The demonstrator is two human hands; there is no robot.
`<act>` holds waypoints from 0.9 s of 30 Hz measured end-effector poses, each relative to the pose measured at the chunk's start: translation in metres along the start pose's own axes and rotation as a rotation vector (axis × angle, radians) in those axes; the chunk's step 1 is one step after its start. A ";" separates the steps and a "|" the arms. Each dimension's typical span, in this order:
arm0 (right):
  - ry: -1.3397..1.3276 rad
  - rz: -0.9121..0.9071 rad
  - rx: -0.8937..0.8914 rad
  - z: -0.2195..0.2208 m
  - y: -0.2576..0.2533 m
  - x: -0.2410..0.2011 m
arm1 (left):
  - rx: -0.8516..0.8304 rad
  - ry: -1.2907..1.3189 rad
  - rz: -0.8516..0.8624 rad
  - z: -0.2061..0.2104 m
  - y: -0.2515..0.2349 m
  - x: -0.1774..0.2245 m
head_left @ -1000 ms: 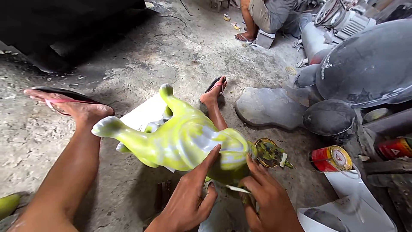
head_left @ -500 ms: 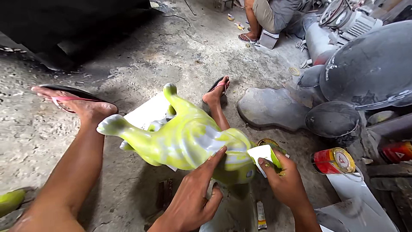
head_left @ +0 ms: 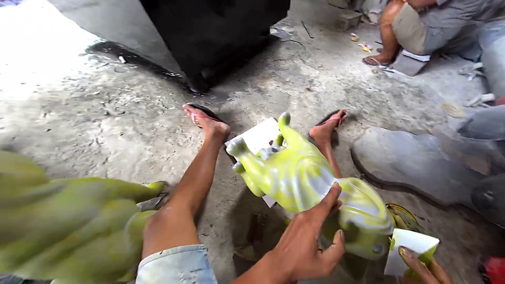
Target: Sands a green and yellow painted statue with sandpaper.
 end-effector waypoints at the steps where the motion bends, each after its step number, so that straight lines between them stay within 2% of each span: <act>1: 0.005 -0.014 -0.019 0.001 0.001 0.001 | 0.043 -0.026 0.032 -0.006 0.000 0.001; 3: 0.023 -0.036 -0.043 0.001 0.000 0.002 | 0.223 -0.191 0.068 -0.031 0.003 0.000; 5: 0.045 -0.056 -0.062 -0.002 -0.004 0.002 | 0.437 -0.361 0.035 -0.077 0.007 -0.006; 7: 0.080 -0.072 -0.093 -0.004 -0.009 0.001 | 0.625 -0.506 -0.106 -0.139 0.013 -0.026; 9: 0.130 -0.073 -0.130 -0.007 -0.012 0.002 | 0.758 -0.573 -0.296 -0.197 0.022 -0.070; 10: 0.143 -0.073 -0.166 -0.009 -0.014 0.002 | 0.784 -0.522 -0.371 -0.217 0.026 -0.096; 12: 0.141 -0.065 -0.160 -0.010 -0.017 0.001 | 0.723 -0.240 -0.447 -0.234 0.027 -0.131; 16: 0.136 -0.078 -0.147 -0.004 -0.020 -0.003 | 0.399 0.125 -0.387 -0.230 0.014 -0.142; 18: 0.140 -0.090 -0.135 -0.003 -0.020 -0.003 | 0.310 0.216 -0.360 -0.234 0.018 -0.146; 22: 0.159 -0.095 -0.151 -0.002 -0.023 -0.003 | 0.273 0.385 -0.369 -0.238 0.026 -0.146; 27: 0.204 -0.098 -0.172 0.002 -0.024 -0.007 | 0.148 0.381 -0.387 -0.246 0.035 -0.137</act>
Point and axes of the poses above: each hand's wrist, its own y-axis away from the middle knuckle, its own z-axis out of the palm, x = y × z, the point moved 3 cm from there along -y, towards the middle knuckle, and after that the axes turned 13 degrees about -x, right-handed, at the moved point
